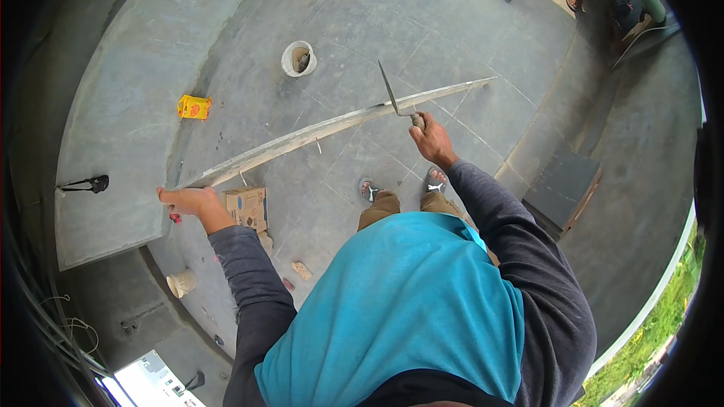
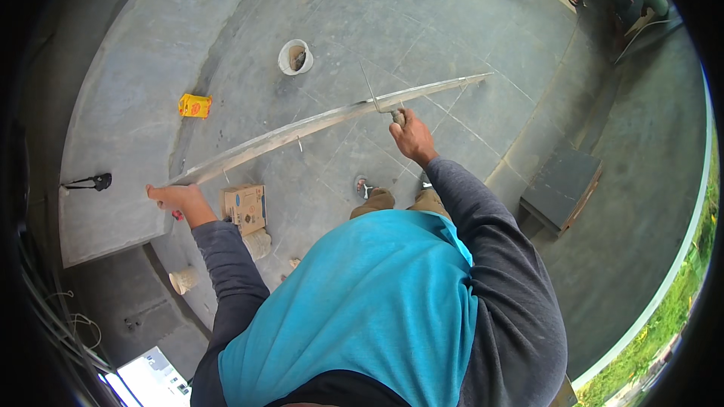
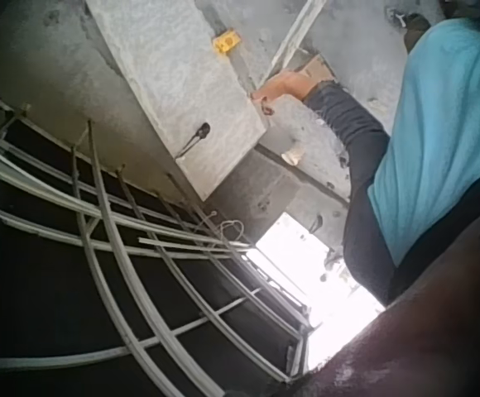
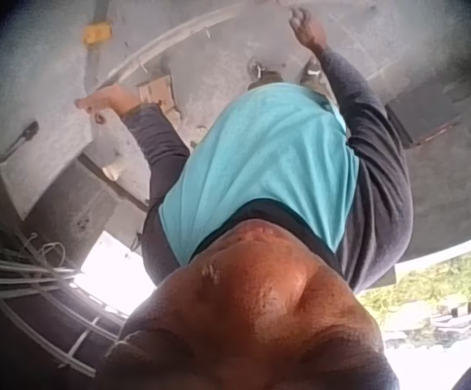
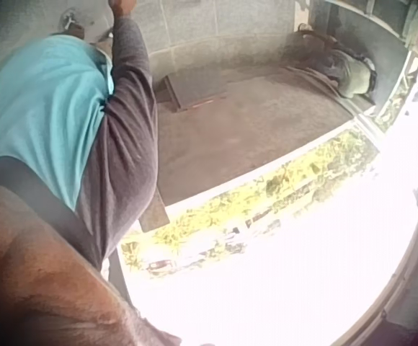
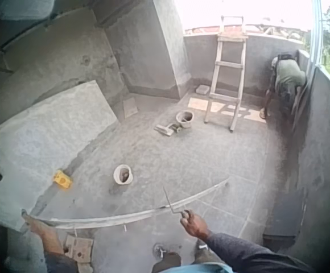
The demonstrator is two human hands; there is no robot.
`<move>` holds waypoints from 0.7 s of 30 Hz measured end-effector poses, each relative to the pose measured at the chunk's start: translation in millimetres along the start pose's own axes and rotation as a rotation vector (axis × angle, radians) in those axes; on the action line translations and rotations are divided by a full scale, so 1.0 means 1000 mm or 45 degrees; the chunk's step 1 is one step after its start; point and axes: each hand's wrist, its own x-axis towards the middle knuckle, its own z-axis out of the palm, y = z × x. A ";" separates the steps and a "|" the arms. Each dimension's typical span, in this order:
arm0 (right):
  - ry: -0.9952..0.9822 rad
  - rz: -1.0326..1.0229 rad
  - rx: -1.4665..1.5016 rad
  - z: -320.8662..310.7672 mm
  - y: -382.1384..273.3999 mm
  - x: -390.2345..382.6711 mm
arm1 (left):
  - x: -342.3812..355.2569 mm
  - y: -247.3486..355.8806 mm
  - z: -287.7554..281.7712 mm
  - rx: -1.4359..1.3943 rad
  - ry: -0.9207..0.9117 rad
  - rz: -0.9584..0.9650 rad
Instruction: Applying plaster or cement to a wooden board using a trowel at a construction site.
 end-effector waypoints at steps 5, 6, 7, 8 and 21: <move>-0.241 0.344 -0.429 -0.023 0.000 -0.012 | 0.005 -0.006 -0.008 -0.036 -0.031 0.033; -0.240 0.291 -0.420 -0.024 0.002 -0.016 | 0.004 -0.005 -0.007 -0.039 -0.030 0.032; -0.240 0.293 -0.424 -0.026 -0.004 -0.019 | 0.001 -0.003 -0.007 -0.039 -0.041 0.024; -0.253 0.222 -0.483 -0.029 -0.017 -0.022 | -0.002 -0.002 -0.009 -0.038 -0.050 0.017; -0.245 0.163 -0.600 -0.031 -0.028 -0.021 | 0.012 -0.010 -0.009 -0.042 0.047 0.000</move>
